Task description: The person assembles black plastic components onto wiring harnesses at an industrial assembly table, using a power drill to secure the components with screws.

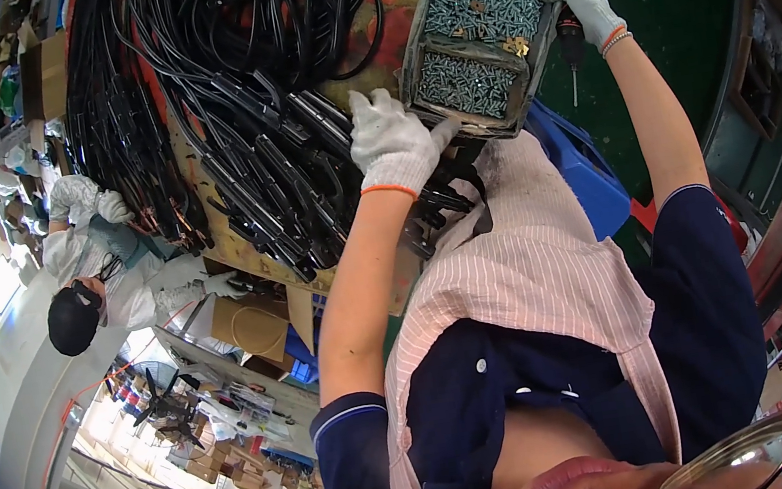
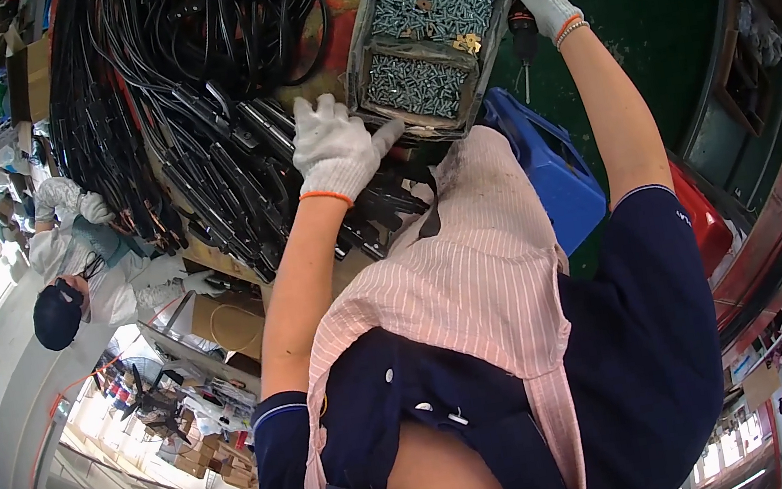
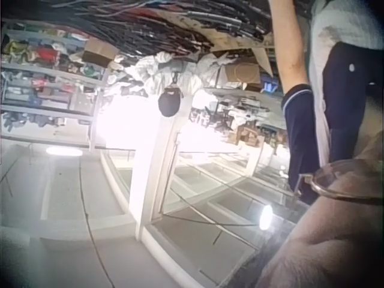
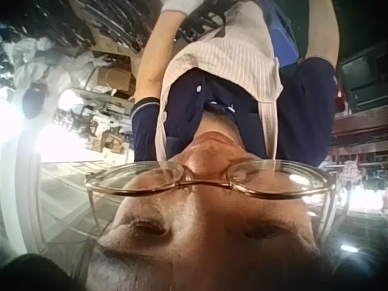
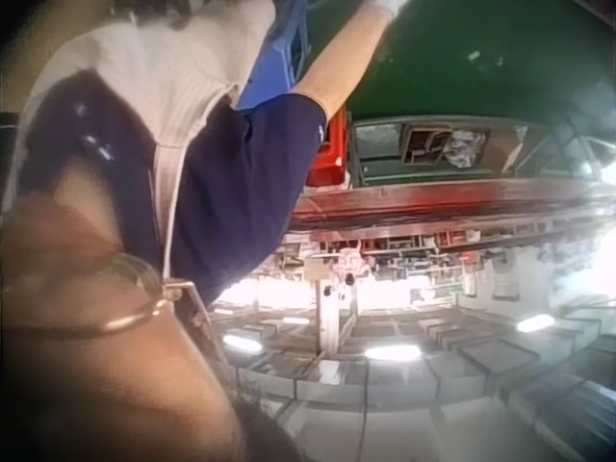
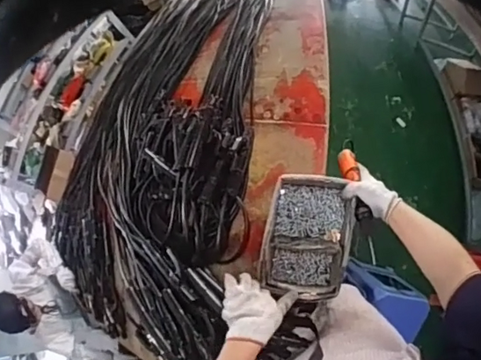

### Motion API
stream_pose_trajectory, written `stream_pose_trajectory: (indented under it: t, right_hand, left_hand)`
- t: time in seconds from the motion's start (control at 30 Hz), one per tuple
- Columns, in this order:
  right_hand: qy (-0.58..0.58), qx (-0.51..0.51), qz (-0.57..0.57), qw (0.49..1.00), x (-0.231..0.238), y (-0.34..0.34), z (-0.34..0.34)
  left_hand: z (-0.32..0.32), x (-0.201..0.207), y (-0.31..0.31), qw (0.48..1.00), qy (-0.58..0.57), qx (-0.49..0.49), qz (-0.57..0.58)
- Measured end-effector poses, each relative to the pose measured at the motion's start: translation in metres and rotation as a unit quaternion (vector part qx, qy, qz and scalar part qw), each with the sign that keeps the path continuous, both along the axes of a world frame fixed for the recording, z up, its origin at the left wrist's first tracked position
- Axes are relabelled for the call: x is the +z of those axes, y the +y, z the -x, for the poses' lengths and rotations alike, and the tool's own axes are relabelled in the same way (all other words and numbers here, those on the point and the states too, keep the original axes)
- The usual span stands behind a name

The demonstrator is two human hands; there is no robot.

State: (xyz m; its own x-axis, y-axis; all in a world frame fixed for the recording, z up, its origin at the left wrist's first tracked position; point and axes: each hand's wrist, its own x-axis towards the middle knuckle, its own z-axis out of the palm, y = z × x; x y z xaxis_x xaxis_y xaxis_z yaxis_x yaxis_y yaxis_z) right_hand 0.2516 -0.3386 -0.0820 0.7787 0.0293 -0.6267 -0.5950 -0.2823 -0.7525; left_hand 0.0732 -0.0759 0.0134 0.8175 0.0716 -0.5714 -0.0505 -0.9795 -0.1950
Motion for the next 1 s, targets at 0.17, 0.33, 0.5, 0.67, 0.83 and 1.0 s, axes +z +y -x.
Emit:
stream_pose_trajectory:
  t: [0.17, 0.33, 0.5, 0.67, 0.83, 1.0]
  right_hand:
    - [0.005, -0.041, -0.077, 0.996, -0.026, -0.023, 0.011]
    - [0.038, -0.107, -0.121, 0.986, -0.025, -0.021, 0.028]
    - [0.059, -0.180, -0.156, 0.969, -0.040, -0.024, 0.037]
    - [0.024, -0.149, -0.146, 0.978, -0.028, -0.020, 0.038]
    - [-0.046, -0.161, -0.148, 0.975, 0.035, -0.018, 0.060]
    - [-0.179, -0.146, -0.137, 0.963, 0.114, 0.007, 0.088]
  left_hand:
    - [-0.035, 0.023, -0.011, 0.981, 0.132, 0.132, 0.054]
    - [-0.038, 0.003, -0.014, 0.947, -0.047, 0.310, 0.073]
    - [-0.070, -0.010, -0.018, 0.756, -0.086, 0.590, 0.272]
    - [-0.053, -0.117, 0.032, 0.545, -0.021, 0.629, 0.553]
    - [-0.043, -0.051, 0.001, 0.511, -0.101, 0.622, 0.584]
    - [-0.002, 0.046, 0.018, 0.513, -0.006, 0.631, 0.582]
